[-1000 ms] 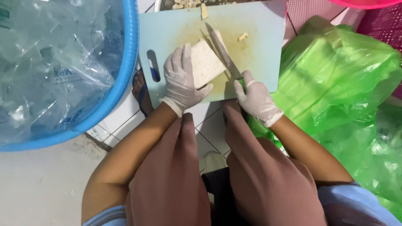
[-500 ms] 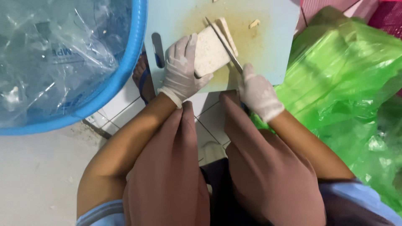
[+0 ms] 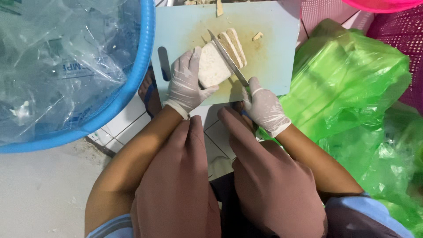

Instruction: The person slices a block of tofu into thin strips and then dices them into small cubes on a cutting board. The diced tofu is transferred into a metal bowl. The person repeats the process with another block of tofu.

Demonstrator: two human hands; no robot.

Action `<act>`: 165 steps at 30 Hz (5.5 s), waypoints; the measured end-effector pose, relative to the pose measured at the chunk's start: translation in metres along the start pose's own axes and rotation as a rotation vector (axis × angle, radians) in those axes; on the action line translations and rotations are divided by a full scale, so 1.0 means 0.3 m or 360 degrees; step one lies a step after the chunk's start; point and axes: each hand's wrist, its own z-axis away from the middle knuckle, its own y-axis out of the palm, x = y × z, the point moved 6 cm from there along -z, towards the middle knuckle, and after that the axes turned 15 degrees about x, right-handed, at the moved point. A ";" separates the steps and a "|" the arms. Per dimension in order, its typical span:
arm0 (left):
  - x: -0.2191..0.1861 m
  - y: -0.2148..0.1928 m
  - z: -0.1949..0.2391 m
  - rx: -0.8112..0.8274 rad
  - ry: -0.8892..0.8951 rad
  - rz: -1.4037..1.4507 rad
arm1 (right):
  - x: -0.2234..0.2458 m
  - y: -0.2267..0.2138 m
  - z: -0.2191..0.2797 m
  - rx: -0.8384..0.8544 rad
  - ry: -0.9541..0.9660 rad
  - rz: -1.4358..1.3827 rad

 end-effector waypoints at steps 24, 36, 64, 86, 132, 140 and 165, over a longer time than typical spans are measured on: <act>0.029 0.040 0.008 0.0155 -0.0020 -0.0070 | 0.112 0.016 -0.011 0.0083 -0.0126 -0.0257; 0.030 -0.032 0.074 -0.0028 -0.0325 0.0785 | 0.063 0.033 0.004 -0.0075 -0.0316 -0.0296; 0.083 0.009 0.048 -0.0111 -0.0419 0.0800 | 0.095 0.102 -0.113 -0.0132 -0.0097 -0.0037; 0.074 -0.026 0.048 -0.0247 -0.0280 0.0800 | 0.098 0.093 -0.154 -0.0201 -0.0423 -0.0103; 0.080 -0.001 0.073 -0.0231 -0.0409 0.1298 | 0.155 0.072 -0.026 0.0041 -0.0304 -0.0190; 0.122 0.101 0.081 -0.0266 -0.0423 0.1738 | 0.170 0.094 0.002 -0.0173 -0.0444 -0.0050; 0.119 0.047 0.097 -0.0415 -0.0348 0.1461 | 0.155 0.137 -0.019 -0.0107 -0.0400 -0.0028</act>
